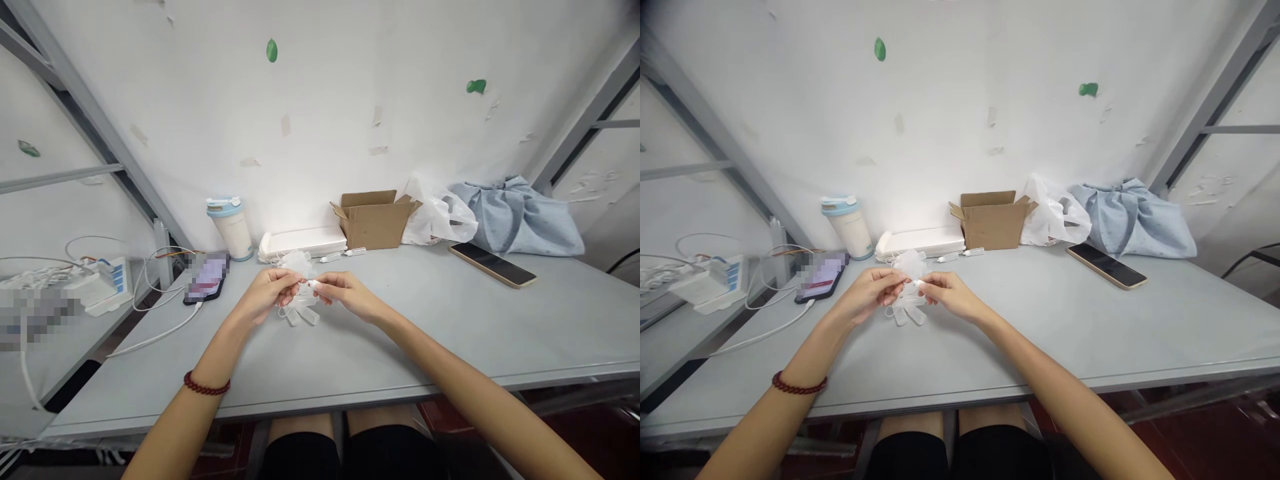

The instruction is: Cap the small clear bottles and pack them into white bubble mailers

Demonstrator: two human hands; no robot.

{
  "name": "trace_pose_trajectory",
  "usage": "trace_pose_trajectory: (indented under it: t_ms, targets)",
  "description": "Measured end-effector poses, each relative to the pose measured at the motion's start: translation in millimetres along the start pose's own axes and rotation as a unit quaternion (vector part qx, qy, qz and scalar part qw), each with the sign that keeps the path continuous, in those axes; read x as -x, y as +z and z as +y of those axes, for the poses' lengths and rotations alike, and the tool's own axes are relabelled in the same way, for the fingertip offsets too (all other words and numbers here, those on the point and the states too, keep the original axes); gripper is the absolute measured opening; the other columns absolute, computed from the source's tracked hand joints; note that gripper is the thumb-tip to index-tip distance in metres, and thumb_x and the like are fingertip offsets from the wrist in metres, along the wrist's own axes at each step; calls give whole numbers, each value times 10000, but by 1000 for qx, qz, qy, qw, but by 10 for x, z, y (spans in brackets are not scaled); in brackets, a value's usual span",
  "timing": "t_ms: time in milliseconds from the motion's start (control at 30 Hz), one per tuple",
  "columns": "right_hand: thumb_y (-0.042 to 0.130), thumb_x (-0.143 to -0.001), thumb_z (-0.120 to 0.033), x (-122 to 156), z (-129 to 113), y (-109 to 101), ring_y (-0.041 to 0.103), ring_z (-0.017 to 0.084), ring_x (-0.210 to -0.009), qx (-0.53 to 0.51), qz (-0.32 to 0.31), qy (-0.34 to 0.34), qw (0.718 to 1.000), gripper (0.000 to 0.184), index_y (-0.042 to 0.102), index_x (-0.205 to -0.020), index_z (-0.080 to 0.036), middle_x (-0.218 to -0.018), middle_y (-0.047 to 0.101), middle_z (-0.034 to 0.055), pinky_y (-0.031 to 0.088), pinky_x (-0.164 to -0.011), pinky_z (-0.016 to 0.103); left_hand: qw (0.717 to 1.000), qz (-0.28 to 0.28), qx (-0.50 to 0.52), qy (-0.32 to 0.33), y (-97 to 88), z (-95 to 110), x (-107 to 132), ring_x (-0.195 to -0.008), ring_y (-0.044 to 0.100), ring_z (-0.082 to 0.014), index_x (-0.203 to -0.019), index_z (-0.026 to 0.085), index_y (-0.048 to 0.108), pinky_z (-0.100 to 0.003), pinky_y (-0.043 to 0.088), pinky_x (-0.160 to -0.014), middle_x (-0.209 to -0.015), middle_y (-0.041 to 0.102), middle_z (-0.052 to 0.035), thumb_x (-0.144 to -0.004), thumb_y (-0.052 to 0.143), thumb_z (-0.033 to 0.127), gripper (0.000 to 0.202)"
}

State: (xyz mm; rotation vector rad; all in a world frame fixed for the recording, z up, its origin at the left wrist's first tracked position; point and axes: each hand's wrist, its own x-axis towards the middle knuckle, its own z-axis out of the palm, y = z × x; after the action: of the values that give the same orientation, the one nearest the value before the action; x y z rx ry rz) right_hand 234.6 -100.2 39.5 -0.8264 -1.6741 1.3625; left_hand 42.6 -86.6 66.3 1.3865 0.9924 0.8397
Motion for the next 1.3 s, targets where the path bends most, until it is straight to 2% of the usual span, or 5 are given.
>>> trace_pose_trajectory:
  t_ms: [300, 533, 700, 1133, 1300]
  targets:
    - [559, -797, -353, 8, -34, 8, 449, 95, -615, -13, 16, 2, 1000, 217, 624, -794, -146, -682, 523, -7, 363, -635, 257, 1000, 0, 23, -5, -9, -19, -11, -399, 375, -26, -718, 115, 647, -187, 230, -406, -554, 509, 28, -724, 640, 337, 223]
    - [535, -815, -343, 10, -31, 9, 446, 93, -616, -4, 5, 0, 1000, 223, 629, -833, -142, -687, 517, -6, 352, -634, 257, 1000, -5, 18, -2, -12, -13, -8, -399, 374, -25, -676, 115, 629, -188, 228, -410, -550, 506, 26, -729, 636, 327, 219]
    - [532, -809, -350, 19, -47, 16, 427, 90, -590, -1, 9, 11, 1000, 221, 613, -787, -145, -643, 496, -16, 336, -599, 250, 1000, -4, 19, -1, -19, -28, -15, -399, 373, -26, -695, 117, 635, -189, 228, -411, -555, 505, 27, -737, 630, 333, 219]
    - [531, -803, -381, 18, -64, 5, 399, 81, -562, 3, 11, 29, 1000, 263, 617, -749, -138, -644, 501, -7, 320, -558, 241, 1000, -1, -12, 10, -10, -40, -16, -413, 371, -39, -659, 125, 604, -200, 240, -426, -561, 513, 24, -742, 613, 333, 224]
    - [529, -801, -416, 22, -52, -5, 396, 84, -547, 28, 14, 34, 999, 297, 618, -732, -142, -588, 472, -20, 315, -536, 236, 997, 10, -69, 31, 7, -42, -19, -421, 389, -47, -621, 129, 587, -202, 271, -433, -554, 519, 19, -737, 614, 354, 254]
